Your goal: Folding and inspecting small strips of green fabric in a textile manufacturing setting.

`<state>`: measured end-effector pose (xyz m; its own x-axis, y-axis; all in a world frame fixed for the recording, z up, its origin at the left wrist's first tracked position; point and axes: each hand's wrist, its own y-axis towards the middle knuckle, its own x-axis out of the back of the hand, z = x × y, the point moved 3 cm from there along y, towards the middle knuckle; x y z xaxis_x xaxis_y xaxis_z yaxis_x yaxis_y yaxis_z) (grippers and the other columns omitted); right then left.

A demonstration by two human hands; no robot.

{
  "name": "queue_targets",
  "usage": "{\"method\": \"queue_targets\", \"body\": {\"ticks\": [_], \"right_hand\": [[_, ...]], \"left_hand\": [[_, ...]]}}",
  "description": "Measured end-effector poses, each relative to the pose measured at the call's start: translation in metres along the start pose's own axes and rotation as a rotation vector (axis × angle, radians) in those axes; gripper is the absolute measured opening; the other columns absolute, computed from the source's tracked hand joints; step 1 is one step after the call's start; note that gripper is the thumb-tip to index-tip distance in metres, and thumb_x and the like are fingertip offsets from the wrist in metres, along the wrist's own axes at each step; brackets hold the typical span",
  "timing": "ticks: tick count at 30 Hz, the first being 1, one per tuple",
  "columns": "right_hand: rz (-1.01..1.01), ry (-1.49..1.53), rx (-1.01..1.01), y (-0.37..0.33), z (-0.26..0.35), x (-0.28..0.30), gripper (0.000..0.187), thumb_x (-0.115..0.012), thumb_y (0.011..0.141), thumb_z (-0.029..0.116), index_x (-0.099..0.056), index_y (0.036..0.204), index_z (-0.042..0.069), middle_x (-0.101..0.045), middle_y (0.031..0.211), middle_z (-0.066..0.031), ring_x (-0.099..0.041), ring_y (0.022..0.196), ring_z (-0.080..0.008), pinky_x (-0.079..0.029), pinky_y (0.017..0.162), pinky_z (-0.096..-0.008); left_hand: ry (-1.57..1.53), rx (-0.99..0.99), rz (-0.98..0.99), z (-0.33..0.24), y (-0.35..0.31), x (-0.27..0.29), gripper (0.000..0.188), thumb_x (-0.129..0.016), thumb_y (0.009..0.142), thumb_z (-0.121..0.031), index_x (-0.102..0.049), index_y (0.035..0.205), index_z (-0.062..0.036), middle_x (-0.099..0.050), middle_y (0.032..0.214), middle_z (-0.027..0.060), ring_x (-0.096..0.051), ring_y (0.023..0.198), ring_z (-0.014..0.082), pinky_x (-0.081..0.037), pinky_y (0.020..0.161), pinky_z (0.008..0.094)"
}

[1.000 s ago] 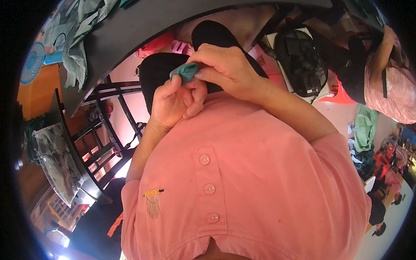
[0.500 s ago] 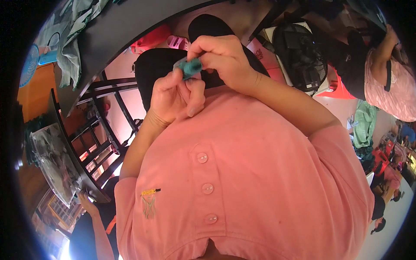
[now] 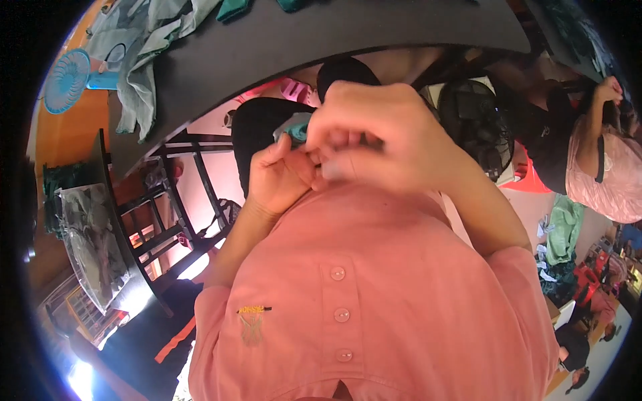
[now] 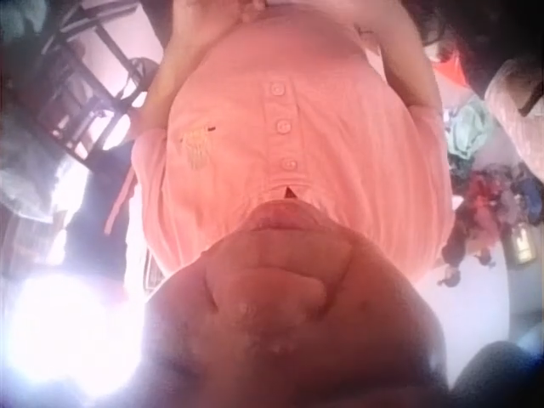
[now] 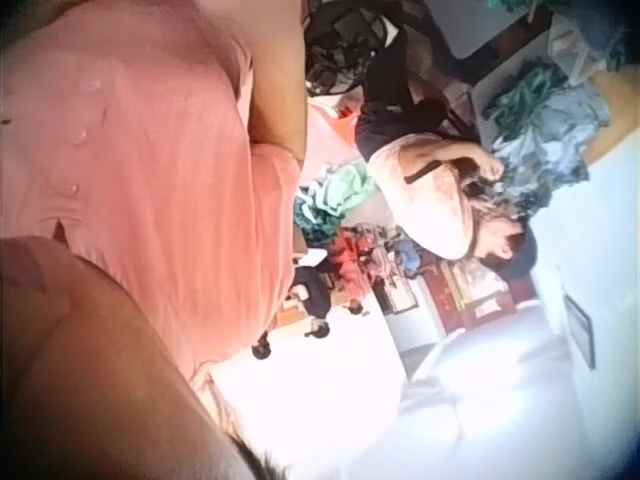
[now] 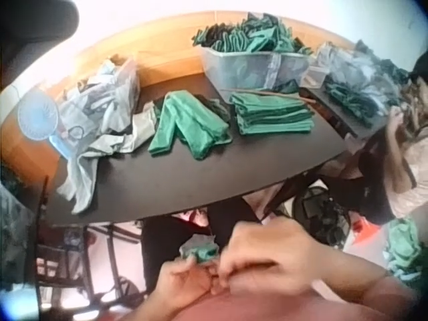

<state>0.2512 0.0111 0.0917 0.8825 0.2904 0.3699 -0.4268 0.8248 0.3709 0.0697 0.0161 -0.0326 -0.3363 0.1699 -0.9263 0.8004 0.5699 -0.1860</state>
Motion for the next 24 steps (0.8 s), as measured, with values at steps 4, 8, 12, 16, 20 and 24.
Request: {"method": "queue_targets", "body": {"ticks": [4,8,12,16,20,24], "right_hand": [[-0.209,-0.160,0.004,-0.013,-0.040,-0.023,0.021,-0.073,0.069,-0.008,-0.063,0.086,0.000,-0.059,0.075,-0.0060,-0.057,0.064,-0.0150,-0.040,0.052,-0.0254],[-0.244,-0.143,0.012,-0.015,-0.045,-0.028,0.017,-0.070,0.074,-0.008,-0.062,0.087,0.000,-0.059,0.075,-0.0060,-0.057,0.064,-0.0150,-0.040,0.051,-0.0259],[-0.227,-0.205,0.049,-0.017,-0.043,-0.026,0.018,-0.071,0.074,-0.007,-0.061,0.088,0.001,-0.059,0.074,-0.0060,-0.057,0.062,-0.0150,-0.040,0.051,-0.0255],[-0.241,-0.153,-0.016,-0.019,-0.043,-0.028,0.016,-0.067,0.071,-0.007,-0.059,0.082,0.002,-0.058,0.072,-0.0069,-0.058,0.057,-0.0192,-0.043,0.048,-0.0289],[-0.223,-0.173,-0.069,-0.025,-0.051,-0.037,0.018,-0.068,0.071,-0.004,-0.056,0.081,0.003,-0.057,0.069,-0.0063,-0.058,0.055,-0.0193,-0.042,0.047,-0.0298],[-0.247,-0.330,-0.070,-0.033,-0.064,-0.044,0.019,-0.069,0.070,0.002,-0.052,0.079,0.005,-0.055,0.065,-0.0054,-0.056,0.052,-0.0190,-0.041,0.046,-0.0313]], "left_hand": [[0.029,0.034,0.075,0.000,0.001,0.005,0.049,-0.046,0.097,-0.039,-0.056,0.119,0.0034,-0.062,0.111,0.0213,-0.061,0.091,0.0309,-0.045,0.069,0.0378],[0.042,0.038,0.041,-0.002,-0.002,0.004,0.048,-0.046,0.098,-0.038,-0.056,0.119,0.0043,-0.062,0.110,0.0218,-0.062,0.090,0.0311,-0.045,0.068,0.0376],[0.062,0.029,0.020,0.000,-0.001,0.003,0.047,-0.045,0.099,-0.036,-0.057,0.119,0.0054,-0.062,0.111,0.0212,-0.062,0.089,0.0301,-0.047,0.068,0.0367],[0.128,0.029,0.005,0.001,-0.002,0.000,0.044,-0.047,0.099,-0.033,-0.057,0.118,0.0054,-0.063,0.109,0.0205,-0.062,0.090,0.0296,-0.048,0.068,0.0359],[0.145,0.028,-0.012,0.000,-0.001,-0.003,0.042,-0.047,0.100,-0.031,-0.058,0.116,0.0065,-0.063,0.109,0.0204,-0.062,0.090,0.0299,-0.048,0.068,0.0359],[0.162,0.058,-0.099,0.003,0.002,0.001,0.044,-0.047,0.100,-0.032,-0.059,0.113,0.0078,-0.064,0.106,0.0200,-0.063,0.089,0.0293,-0.049,0.069,0.0357]]}}
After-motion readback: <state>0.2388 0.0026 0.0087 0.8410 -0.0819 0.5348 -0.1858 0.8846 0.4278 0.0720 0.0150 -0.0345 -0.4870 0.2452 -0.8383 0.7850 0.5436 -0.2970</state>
